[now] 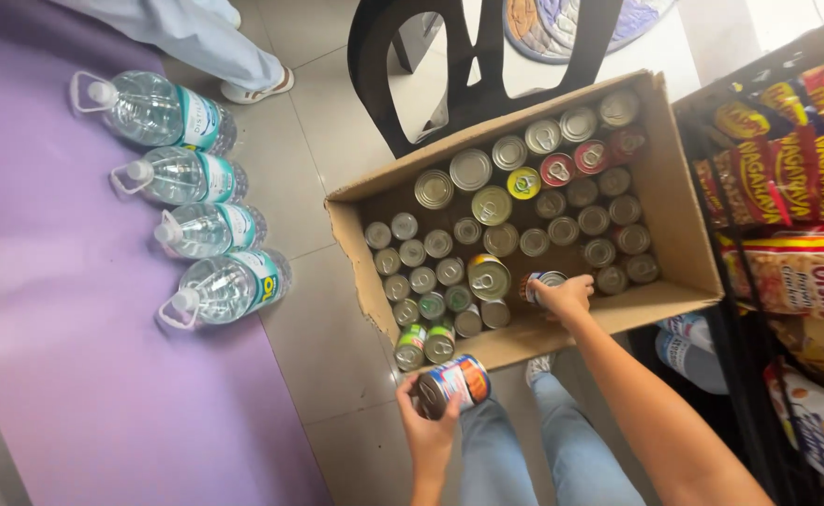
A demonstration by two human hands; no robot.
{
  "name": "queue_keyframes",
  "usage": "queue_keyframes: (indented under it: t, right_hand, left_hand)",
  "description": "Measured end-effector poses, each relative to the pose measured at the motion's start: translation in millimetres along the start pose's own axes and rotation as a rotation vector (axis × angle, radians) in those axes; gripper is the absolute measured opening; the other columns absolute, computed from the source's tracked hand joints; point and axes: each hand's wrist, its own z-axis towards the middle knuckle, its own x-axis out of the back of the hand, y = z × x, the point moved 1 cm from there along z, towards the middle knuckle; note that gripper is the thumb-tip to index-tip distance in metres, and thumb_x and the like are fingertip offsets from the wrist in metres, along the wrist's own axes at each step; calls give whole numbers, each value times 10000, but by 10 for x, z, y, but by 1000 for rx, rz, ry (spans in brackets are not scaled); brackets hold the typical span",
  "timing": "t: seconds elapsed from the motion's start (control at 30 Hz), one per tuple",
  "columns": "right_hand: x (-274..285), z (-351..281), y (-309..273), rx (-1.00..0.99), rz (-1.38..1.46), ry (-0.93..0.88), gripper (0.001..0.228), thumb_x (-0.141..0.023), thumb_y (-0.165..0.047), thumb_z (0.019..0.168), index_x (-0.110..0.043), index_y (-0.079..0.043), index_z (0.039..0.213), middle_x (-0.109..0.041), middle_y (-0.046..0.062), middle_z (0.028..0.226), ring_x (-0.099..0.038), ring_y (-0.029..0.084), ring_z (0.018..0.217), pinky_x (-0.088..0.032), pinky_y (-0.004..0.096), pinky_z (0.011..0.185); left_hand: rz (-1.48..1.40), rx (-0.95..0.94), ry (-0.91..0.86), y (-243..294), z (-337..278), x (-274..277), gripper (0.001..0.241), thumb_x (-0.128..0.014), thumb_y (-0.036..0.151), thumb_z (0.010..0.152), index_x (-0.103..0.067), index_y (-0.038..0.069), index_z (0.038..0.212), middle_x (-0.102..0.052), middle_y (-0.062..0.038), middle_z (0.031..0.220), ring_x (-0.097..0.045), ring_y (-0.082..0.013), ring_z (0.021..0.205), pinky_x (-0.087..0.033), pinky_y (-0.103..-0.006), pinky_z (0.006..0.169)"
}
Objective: Organizing various canned goods from a shelf into a cardboard box on the floor.
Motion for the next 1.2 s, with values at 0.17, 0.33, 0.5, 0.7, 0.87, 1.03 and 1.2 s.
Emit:
queue_keyframes:
  t: [0.17,0.33,0.5,0.7,0.87,1.03,1.2]
  right_hand:
    - [-508,193,-43,-197,89,27,1255,-934,-468,670,-175,81,1506,-374,253,1528,-661,396,1138,-658,439,679]
    - [-1011,650,208,-268,341,-2,1469,-940,-474,658,81,82,1556,-286,255,1577,-558,346,1267,-666,437,748]
    - [-876,750,340,-100,654,-222,1007,-676,-498,892,-160,32,1576,-435,233,1551,-592,343,1296,-624,439,860]
    - [-339,574,408,-83,390,-379,726,-560,-498,1036,-320,-40,1545,-406,184,1534,-471,297,1314,-462,473,1029]
    - [532,-659,120,389,348,-606,652,-635,-406,935,-437,-117,1484,-563,141,1432,-602,246,1243,-532,400,985]
    - [686,-977,283,456,353,-744,730,-733,-334,868,-418,-149,1499,-565,117,1376,-611,209,1222,-528,357,994]
    - [628,-366,407,284,431,-416,668,-705,-325,910,-504,-39,1479,-640,126,1338,-605,211,1206,-503,368,980]
  left_hand:
    - [-4,6,-81,116,191,34,736,-862,71,737,-419,32,1322,-610,-144,1175,-669,-206,1056,-572,-345,909]
    - [69,106,-105,49,436,106,782,-888,46,675,-430,59,1309,-615,-153,1132,-678,-210,1030,-583,-347,892]
    - [63,43,-106,-80,647,82,775,-902,79,695,-431,59,1311,-613,-146,1148,-662,-210,1044,-576,-347,892]
    - [218,-31,-185,503,717,-347,767,-929,124,657,-476,68,1274,-591,-122,1194,-666,-221,1077,-590,-346,903]
    - [548,-369,-367,767,686,-826,809,-969,274,630,-520,98,1279,-623,-109,1228,-659,-276,1128,-572,-377,929]
    - [704,-718,-482,661,671,-1278,841,-930,333,717,-492,105,1398,-588,-105,1363,-611,-316,1286,-566,-408,1005]
    - [681,-777,-520,725,947,-1397,969,-916,345,794,-372,56,1542,-440,-151,1467,-430,-395,1451,-394,-502,1194]
